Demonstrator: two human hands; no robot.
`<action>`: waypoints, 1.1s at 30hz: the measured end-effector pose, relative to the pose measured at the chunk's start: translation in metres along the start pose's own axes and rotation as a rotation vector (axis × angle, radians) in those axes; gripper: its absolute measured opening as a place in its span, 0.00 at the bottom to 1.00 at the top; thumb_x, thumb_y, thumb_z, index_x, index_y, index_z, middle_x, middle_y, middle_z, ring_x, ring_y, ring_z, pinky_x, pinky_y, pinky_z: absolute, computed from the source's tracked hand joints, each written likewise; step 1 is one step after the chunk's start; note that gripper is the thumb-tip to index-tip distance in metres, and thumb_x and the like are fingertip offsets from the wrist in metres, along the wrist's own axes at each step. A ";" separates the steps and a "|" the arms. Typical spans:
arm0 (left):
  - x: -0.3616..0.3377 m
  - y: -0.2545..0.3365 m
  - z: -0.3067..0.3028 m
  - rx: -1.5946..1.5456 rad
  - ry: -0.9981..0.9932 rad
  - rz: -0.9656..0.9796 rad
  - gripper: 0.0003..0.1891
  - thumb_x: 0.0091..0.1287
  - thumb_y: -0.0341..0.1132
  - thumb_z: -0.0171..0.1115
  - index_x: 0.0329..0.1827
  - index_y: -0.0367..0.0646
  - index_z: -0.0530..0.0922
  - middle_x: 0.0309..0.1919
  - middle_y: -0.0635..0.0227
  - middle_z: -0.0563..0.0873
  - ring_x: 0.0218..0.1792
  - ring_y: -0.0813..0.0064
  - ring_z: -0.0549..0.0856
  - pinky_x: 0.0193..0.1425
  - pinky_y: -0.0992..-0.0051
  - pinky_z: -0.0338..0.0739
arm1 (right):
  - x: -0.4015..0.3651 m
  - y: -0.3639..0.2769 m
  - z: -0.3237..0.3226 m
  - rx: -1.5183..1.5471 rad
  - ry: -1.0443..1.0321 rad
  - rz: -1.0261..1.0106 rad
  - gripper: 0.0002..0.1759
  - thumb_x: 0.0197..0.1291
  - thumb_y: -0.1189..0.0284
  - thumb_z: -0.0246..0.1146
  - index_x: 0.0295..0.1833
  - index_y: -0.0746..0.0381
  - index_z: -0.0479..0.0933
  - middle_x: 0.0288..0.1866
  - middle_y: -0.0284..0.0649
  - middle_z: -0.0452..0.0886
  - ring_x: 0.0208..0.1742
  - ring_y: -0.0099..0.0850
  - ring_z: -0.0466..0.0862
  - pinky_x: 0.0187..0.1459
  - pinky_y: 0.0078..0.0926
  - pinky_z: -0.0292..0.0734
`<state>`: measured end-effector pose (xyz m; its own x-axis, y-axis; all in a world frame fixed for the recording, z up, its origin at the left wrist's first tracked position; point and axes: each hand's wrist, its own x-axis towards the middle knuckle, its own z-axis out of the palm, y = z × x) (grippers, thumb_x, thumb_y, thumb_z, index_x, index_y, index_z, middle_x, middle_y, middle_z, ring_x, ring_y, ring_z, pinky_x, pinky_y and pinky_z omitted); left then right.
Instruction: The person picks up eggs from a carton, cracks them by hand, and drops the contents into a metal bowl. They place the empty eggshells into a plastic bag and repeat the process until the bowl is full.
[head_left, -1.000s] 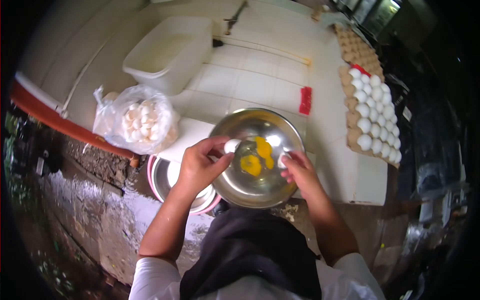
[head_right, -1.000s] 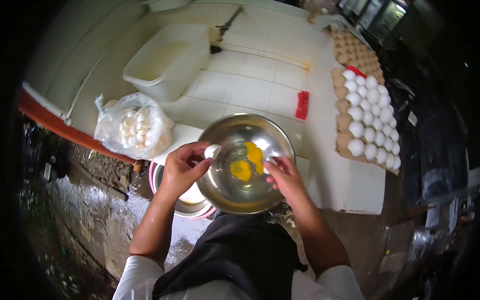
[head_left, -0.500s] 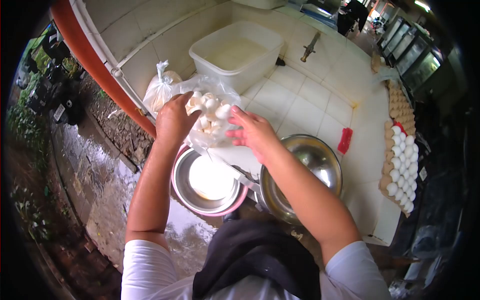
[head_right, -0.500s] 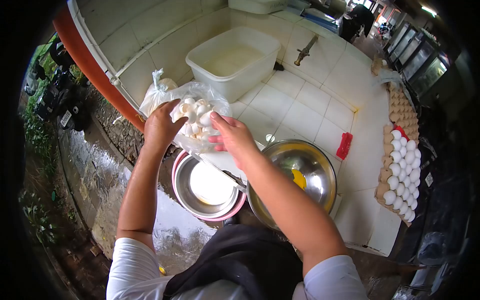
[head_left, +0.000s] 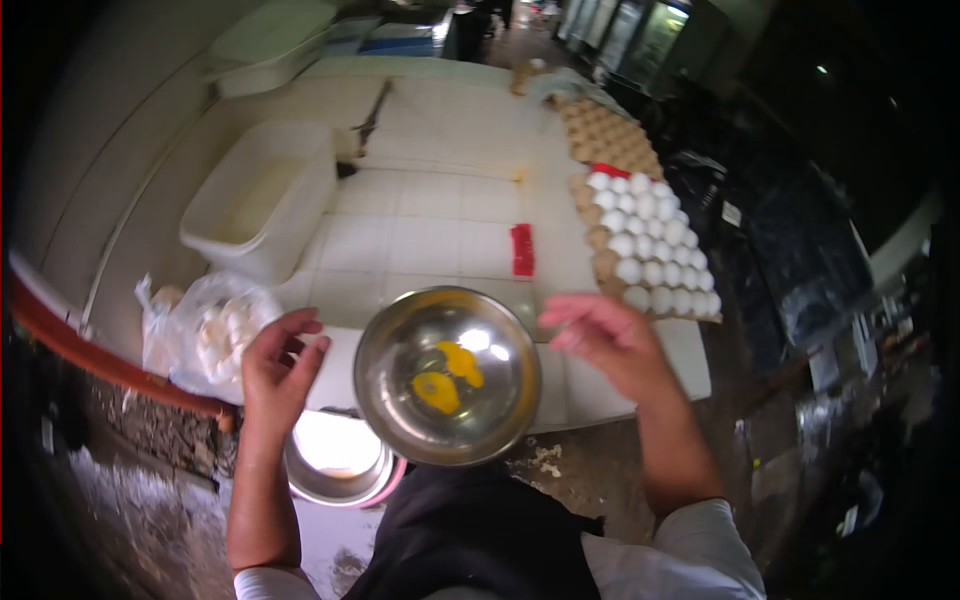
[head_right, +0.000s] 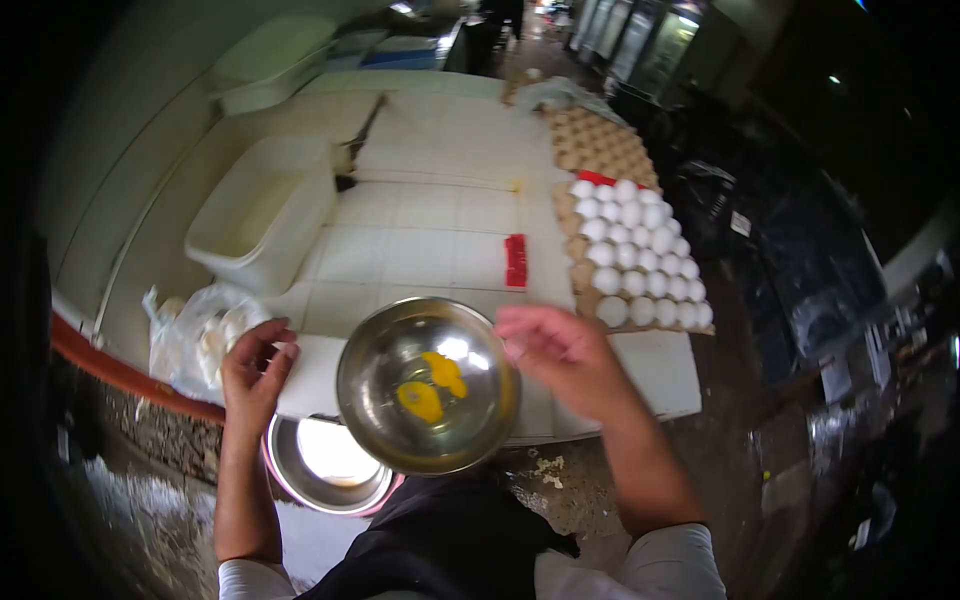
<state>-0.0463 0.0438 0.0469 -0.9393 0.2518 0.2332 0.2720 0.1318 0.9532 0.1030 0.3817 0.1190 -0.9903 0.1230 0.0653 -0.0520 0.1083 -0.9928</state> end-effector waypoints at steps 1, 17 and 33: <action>0.006 0.008 0.023 -0.009 -0.109 0.060 0.18 0.61 0.24 0.70 0.55 0.36 0.81 0.41 0.68 0.86 0.31 0.86 0.78 0.34 0.84 0.74 | -0.007 -0.008 -0.027 -0.201 0.148 -0.078 0.12 0.67 0.76 0.64 0.55 0.63 0.78 0.52 0.34 0.83 0.46 0.18 0.80 0.50 0.18 0.78; 0.120 0.123 0.387 0.541 -0.391 0.685 0.17 0.60 0.41 0.67 0.48 0.41 0.82 0.43 0.54 0.85 0.46 0.55 0.84 0.50 0.62 0.80 | 0.064 0.020 -0.216 -1.352 0.707 0.208 0.29 0.53 0.53 0.70 0.54 0.62 0.79 0.51 0.48 0.83 0.53 0.45 0.84 0.52 0.41 0.79; 0.150 0.114 0.437 0.588 -0.472 0.518 0.26 0.53 0.37 0.73 0.55 0.42 0.74 0.53 0.55 0.81 0.54 0.55 0.82 0.58 0.60 0.78 | -0.081 0.034 -0.181 0.752 0.655 0.179 0.32 0.69 0.37 0.46 0.47 0.55 0.78 0.20 0.29 0.72 0.17 0.26 0.71 0.21 0.24 0.62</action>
<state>-0.0646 0.5157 0.1069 -0.5221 0.7643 0.3784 0.8199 0.3277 0.4694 0.2047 0.5537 0.0982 -0.7377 0.6178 -0.2724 -0.2016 -0.5865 -0.7845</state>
